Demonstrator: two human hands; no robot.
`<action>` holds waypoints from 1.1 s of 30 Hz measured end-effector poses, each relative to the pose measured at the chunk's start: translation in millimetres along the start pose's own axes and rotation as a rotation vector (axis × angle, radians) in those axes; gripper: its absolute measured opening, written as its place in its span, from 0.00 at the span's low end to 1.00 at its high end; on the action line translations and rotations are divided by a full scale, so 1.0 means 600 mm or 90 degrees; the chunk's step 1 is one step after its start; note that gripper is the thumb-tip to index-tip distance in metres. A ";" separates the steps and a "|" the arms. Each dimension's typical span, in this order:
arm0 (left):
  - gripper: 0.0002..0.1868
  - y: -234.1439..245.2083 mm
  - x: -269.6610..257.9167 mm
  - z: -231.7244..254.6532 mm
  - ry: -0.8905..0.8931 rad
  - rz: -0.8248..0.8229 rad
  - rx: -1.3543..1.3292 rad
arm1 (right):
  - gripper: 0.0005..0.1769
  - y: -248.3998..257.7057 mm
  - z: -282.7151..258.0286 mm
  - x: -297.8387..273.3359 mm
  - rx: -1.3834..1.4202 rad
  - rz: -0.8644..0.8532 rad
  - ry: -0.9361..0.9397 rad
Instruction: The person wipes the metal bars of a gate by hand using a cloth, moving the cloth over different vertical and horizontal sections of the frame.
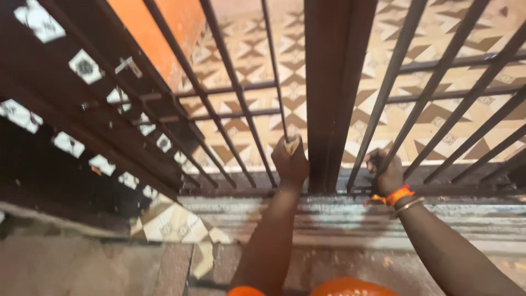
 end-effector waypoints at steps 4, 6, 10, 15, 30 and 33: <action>0.14 0.000 0.003 0.006 0.026 -0.005 -0.004 | 0.23 -0.003 -0.004 0.005 0.000 0.006 -0.016; 0.14 0.003 -0.003 0.003 0.049 -0.014 -0.014 | 0.26 -0.002 0.000 0.007 -0.030 0.008 -0.005; 0.13 0.001 -0.005 -0.003 -0.036 -0.005 -0.038 | 0.31 0.000 0.006 0.006 -0.050 -0.021 -0.010; 0.09 0.007 0.005 -0.013 -0.234 -0.033 0.194 | 0.32 -0.002 -0.009 0.001 -0.193 -0.020 0.024; 0.14 -0.006 -0.050 -0.076 0.173 -0.012 -0.025 | 0.36 -0.009 -0.019 -0.003 -0.054 -0.012 0.011; 0.14 0.002 -0.048 -0.073 0.169 -0.051 -0.016 | 0.37 -0.016 -0.022 0.004 0.035 0.004 -0.007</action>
Point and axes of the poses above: each hand's wrist, its own x-axis towards the middle knuckle, its own y-axis out of the back of the hand, z = x × y, the point moved 3 cm from there along x, towards the middle knuckle
